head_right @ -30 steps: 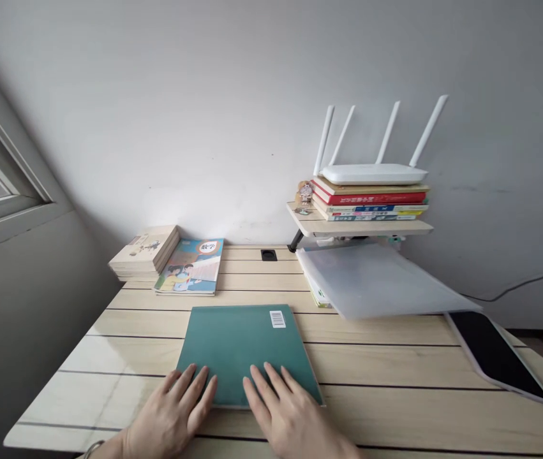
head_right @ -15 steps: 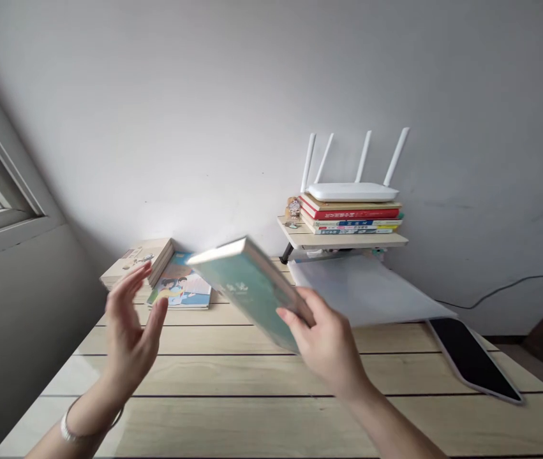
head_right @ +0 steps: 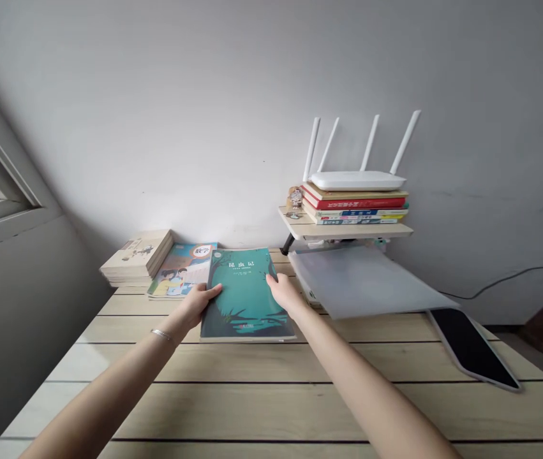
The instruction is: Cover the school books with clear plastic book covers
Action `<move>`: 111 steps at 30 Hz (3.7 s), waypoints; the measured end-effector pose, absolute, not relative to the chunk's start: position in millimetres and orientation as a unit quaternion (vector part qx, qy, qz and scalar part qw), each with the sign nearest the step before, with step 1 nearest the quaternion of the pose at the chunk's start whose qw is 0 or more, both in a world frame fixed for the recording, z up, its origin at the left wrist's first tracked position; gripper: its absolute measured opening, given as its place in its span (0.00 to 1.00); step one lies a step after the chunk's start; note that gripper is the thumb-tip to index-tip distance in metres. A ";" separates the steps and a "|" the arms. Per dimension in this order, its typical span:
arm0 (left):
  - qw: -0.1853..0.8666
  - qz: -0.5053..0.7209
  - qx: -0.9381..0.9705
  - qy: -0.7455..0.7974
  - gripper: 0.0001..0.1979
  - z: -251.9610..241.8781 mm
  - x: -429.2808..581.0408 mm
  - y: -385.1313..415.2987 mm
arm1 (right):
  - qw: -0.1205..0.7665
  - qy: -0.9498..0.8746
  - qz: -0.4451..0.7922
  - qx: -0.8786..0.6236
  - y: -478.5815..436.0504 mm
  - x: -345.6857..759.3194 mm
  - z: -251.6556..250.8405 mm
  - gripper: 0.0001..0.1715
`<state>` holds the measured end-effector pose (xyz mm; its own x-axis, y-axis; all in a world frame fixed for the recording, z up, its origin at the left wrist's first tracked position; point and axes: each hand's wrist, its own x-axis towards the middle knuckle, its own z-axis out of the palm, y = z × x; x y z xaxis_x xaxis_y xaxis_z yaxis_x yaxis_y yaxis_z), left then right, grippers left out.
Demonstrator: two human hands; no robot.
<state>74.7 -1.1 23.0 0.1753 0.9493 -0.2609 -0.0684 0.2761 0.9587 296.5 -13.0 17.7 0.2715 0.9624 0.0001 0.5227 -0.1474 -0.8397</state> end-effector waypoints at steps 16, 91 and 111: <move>0.189 0.402 0.741 0.504 0.19 -45.8 91.0 -9.2 | 0.289 -0.524 0.183 -0.780 38.2 302.5 -34.7 0.19; 0.287 0.351 0.744 0.491 0.12 -34.9 31.9 -11.0 | 0.405 -0.753 0.219 -0.470 -59.0 353.9 -55.3 0.17; 0.588 0.368 0.428 0.579 0.15 3.4 98.8 -2.0 | 0.507 -0.521 0.302 -0.617 -34.7 342.5 -82.9 0.24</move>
